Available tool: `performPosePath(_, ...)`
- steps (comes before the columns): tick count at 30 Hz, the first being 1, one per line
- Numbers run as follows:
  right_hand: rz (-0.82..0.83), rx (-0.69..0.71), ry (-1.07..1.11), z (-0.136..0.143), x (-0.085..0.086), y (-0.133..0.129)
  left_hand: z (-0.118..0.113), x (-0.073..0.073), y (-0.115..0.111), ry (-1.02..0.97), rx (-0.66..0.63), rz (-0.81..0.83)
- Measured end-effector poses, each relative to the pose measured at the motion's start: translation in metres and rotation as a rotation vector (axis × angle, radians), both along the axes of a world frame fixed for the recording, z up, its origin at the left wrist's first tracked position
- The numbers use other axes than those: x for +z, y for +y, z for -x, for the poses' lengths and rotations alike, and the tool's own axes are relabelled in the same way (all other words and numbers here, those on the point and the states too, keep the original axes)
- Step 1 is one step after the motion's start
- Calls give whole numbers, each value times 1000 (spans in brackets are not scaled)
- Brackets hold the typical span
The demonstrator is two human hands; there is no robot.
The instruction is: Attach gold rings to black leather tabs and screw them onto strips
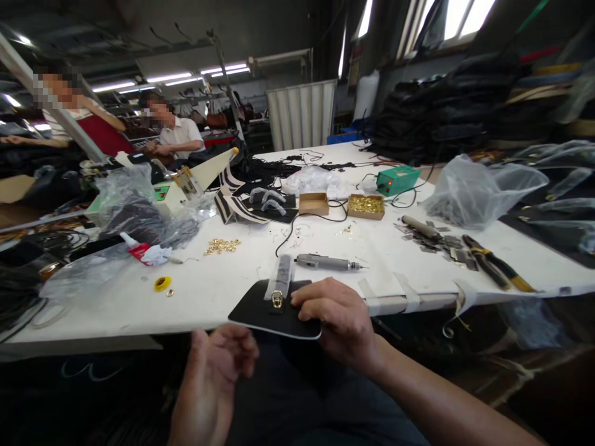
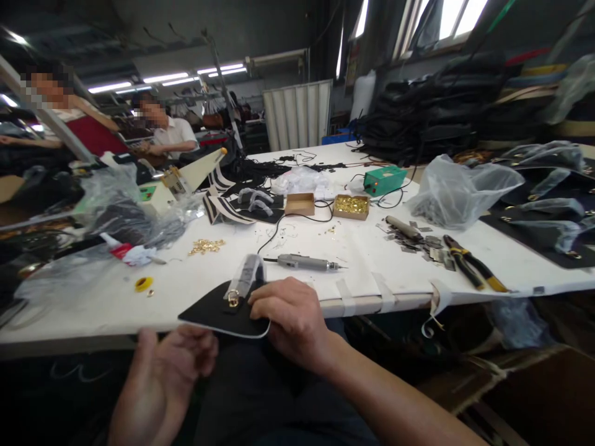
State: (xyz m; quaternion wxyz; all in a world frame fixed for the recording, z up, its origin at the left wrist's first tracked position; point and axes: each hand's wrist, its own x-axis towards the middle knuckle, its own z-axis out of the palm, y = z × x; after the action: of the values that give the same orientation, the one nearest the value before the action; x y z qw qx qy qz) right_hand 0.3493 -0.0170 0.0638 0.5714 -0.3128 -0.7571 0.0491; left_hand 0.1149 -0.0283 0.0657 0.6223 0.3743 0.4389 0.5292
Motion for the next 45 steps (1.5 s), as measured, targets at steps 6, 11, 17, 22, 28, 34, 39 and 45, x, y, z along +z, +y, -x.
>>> performPosePath(6,16,69,-226,3,-37,-7,-15,-21,2,-298,-222,469)
performPosePath(11,405,142,-273,-12,-37,-30,-21,-38,6,-142,-176,390)
performPosePath(17,414,-39,-88,2,-41,-38,-24,-52,-2,-8,-183,295)
performPosePath(22,343,-108,-133,17,-52,-27,-30,-59,-5,44,-127,270)
performPosePath(28,323,-136,-119,16,-53,-25,-34,-59,-4,75,-73,264)
performPosePath(34,294,-125,-141,17,-50,-24,-35,-58,-7,77,-62,247)
performPosePath(39,227,-116,-206,18,-53,-22,-40,-59,-11,-4,-52,282)
performPosePath(45,221,-105,-144,21,-58,-29,-43,-53,-11,-161,10,323)
